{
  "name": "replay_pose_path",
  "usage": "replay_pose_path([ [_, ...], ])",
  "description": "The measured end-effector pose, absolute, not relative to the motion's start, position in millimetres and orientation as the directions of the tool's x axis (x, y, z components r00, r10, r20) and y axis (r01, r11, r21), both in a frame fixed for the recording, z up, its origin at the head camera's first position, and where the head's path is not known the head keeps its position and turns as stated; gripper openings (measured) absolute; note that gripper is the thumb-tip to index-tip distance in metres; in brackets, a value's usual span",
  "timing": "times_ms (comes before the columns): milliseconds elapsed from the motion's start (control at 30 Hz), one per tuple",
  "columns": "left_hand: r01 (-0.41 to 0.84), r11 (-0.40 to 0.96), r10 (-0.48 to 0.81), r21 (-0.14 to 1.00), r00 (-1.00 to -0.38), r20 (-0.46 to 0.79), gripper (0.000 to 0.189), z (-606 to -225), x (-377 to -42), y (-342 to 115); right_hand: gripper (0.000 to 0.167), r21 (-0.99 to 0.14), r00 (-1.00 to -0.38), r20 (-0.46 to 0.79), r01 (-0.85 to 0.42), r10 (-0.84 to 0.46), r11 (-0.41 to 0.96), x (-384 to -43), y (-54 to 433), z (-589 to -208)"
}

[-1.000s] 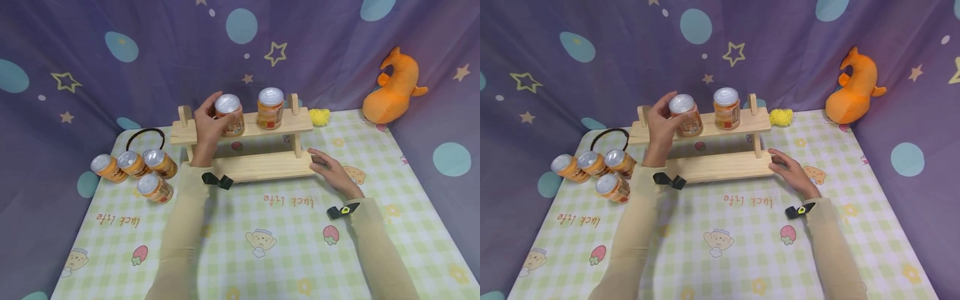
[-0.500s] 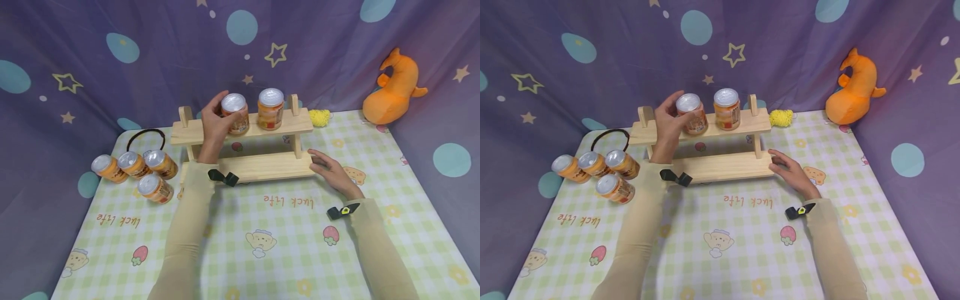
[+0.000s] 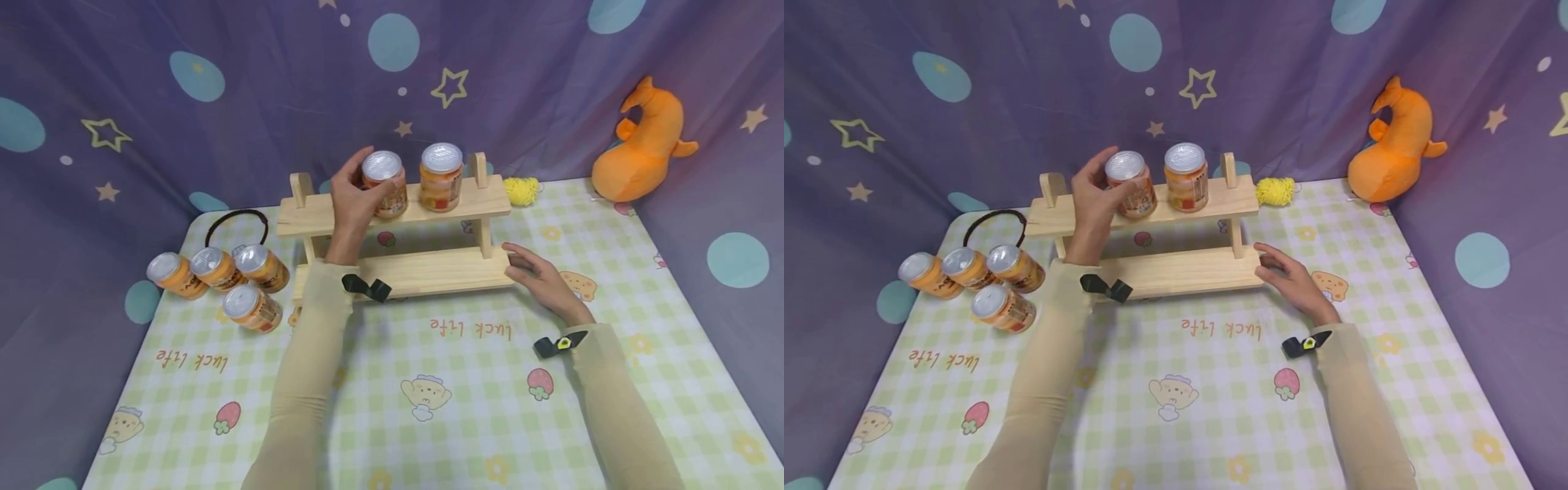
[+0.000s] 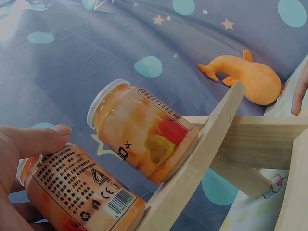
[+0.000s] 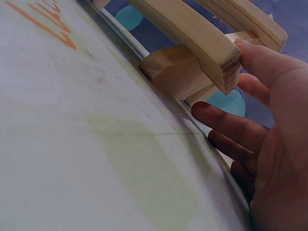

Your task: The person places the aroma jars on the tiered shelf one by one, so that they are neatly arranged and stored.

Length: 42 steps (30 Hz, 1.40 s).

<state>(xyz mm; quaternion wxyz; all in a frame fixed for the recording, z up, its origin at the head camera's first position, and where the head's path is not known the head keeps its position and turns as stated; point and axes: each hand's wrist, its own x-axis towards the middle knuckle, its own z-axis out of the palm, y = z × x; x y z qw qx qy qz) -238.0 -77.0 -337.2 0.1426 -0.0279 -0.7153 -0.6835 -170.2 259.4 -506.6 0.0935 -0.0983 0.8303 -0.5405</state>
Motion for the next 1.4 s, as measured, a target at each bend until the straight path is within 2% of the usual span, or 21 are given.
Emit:
replay_pose_path([
  [367, 0.256, 0.108, -0.081, 0.961, -0.961, 0.265, 0.076, -333.8, -234.4, -83.2, 0.057, -0.910, -0.964, -0.063, -0.052, -0.260, 0.411, -171.2, 259.2, -505.1],
  [733, 0.304, 0.121, -0.098, 0.945, -0.944, 0.316, 0.076, -331.0, -226.5, -96.8, 0.057, -0.911, -0.964, -0.069, -0.044, -0.257, 0.409, -171.2, 259.9, -504.4],
  [1000, 0.273, 0.132, -0.102, 0.953, -0.953, 0.287, 0.076, -329.6, -218.6, -108.0, 0.057, -0.911, -0.964, -0.066, -0.047, -0.259, 0.409, -171.0, 258.5, -505.4],
  [1400, 0.320, 0.156, -0.121, 0.934, -0.933, 0.340, 0.075, -329.7, -204.3, -124.3, 0.058, -0.907, -0.964, -0.074, -0.042, -0.257, 0.419, -169.6, 258.5, -504.8],
])
